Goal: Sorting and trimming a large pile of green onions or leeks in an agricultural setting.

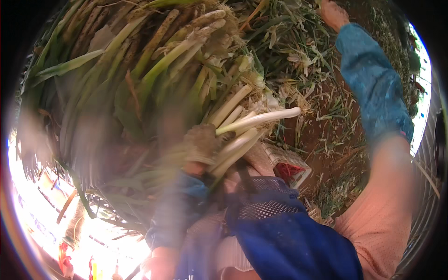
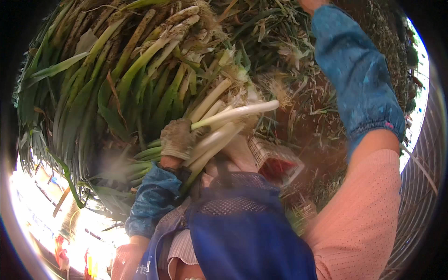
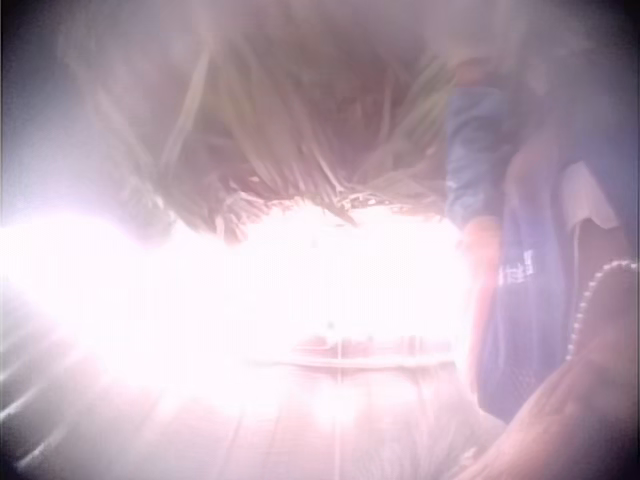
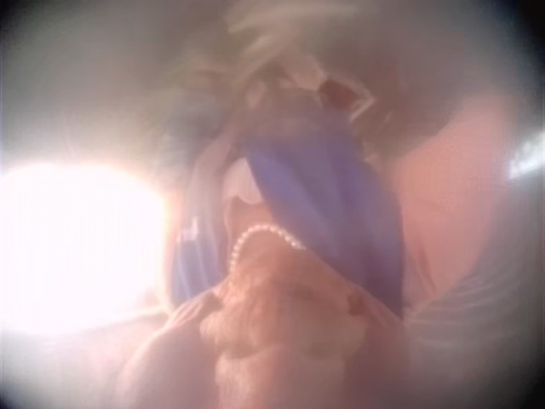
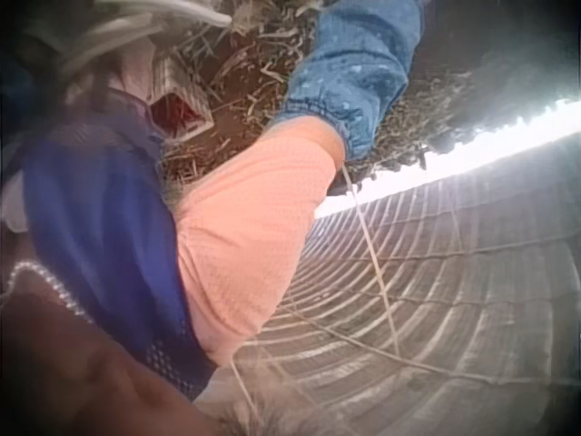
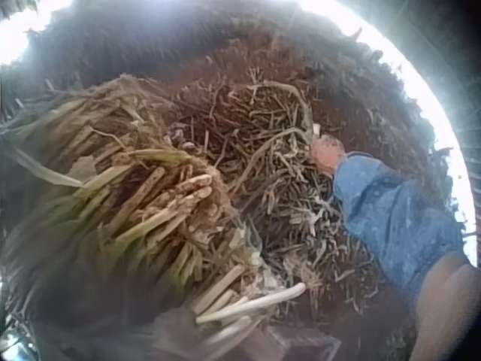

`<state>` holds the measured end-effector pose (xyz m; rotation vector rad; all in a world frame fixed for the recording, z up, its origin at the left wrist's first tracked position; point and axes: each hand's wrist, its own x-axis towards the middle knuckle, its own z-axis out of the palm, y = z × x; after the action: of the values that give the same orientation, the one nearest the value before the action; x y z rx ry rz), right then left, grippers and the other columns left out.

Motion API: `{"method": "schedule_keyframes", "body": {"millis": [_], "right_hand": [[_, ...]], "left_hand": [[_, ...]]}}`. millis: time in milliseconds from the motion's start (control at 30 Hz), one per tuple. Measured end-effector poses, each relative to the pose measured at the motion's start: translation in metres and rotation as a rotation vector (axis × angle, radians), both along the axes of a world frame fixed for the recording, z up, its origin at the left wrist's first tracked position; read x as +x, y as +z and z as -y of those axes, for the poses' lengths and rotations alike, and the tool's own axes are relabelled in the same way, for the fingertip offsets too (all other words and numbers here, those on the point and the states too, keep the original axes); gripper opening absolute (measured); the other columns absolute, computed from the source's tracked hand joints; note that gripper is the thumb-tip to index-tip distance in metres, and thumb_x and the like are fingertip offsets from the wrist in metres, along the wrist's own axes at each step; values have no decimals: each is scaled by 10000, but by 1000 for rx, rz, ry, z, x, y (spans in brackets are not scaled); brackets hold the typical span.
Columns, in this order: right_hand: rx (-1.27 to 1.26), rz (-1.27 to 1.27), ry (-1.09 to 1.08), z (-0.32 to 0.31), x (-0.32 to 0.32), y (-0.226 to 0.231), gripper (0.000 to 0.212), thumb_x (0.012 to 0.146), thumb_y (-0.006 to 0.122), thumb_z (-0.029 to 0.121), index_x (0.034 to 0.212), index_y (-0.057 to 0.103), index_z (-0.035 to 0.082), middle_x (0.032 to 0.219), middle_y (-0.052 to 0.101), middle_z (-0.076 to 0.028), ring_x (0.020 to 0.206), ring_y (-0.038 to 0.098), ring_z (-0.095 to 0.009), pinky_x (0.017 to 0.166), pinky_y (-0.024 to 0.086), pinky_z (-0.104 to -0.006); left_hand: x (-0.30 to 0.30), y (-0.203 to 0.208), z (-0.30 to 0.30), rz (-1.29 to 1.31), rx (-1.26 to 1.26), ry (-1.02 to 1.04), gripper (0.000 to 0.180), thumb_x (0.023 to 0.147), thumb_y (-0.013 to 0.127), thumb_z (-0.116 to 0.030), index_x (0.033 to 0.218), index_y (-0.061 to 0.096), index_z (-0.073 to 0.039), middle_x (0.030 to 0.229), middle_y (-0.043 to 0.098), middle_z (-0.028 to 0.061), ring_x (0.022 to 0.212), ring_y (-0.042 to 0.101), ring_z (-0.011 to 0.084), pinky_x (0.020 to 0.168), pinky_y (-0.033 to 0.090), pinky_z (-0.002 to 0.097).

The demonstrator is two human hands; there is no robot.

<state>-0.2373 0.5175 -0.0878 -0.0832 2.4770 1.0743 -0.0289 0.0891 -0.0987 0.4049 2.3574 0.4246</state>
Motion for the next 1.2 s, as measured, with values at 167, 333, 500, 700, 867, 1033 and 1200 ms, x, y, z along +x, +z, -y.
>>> {"method": "schedule_keyframes", "body": {"millis": [167,333,500,700,867,1033,1200], "right_hand": [[-815,371,-444,80,96,-69,639,685,654,442,1131,508,8,1059,568,-196,1012,538,-323,872,418,-397],[-647,576,-132,125,158,-143,232,795,517,225,905,642,62,899,640,-112,806,625,-274,688,511,-386],[-386,240,-326,-43,103,-117,280,778,604,313,902,579,63,834,608,-128,733,607,-280,632,506,-389],[-874,539,-237,-56,118,-148,492,848,517,385,1277,431,162,1188,487,-180,1018,531,-294,857,452,-434],[-1475,691,-844,108,152,-227,583,731,569,552,1047,616,65,1116,545,-204,994,542,-279,877,423,-372],[-881,368,-286,107,139,-217,207,798,515,234,859,622,68,908,624,-99,795,609,-241,638,502,-398],[-404,-235,-487,-173,110,-146,160,843,519,166,815,639,64,818,624,-141,582,593,-303,501,492,-417]], "left_hand": [[-9,6,-7,150,-25,-12,582,680,583,-599,775,610,-26,728,586,162,736,567,314,650,433,426],[-6,4,-22,177,2,12,581,666,590,-600,792,598,-33,731,587,170,741,565,325,651,426,436],[-6,1,-21,139,-52,-2,606,669,572,-618,833,601,-35,760,590,178,740,565,333,655,428,439],[-13,0,-37,316,-143,-30,634,664,555,-646,824,605,-35,760,589,180,746,569,336,658,434,442],[-3,-15,-38,233,-117,-57,629,654,569,-645,807,608,-36,745,584,182,739,571,340,650,435,443],[-7,-7,-29,180,-133,-78,622,718,519,-627,771,600,-13,749,562,149,712,551,267,641,431,383],[-10,-2,-39,216,-32,59,587,675,588,-602,812,610,-32,718,580,171,705,566,331,631,429,437]]}}
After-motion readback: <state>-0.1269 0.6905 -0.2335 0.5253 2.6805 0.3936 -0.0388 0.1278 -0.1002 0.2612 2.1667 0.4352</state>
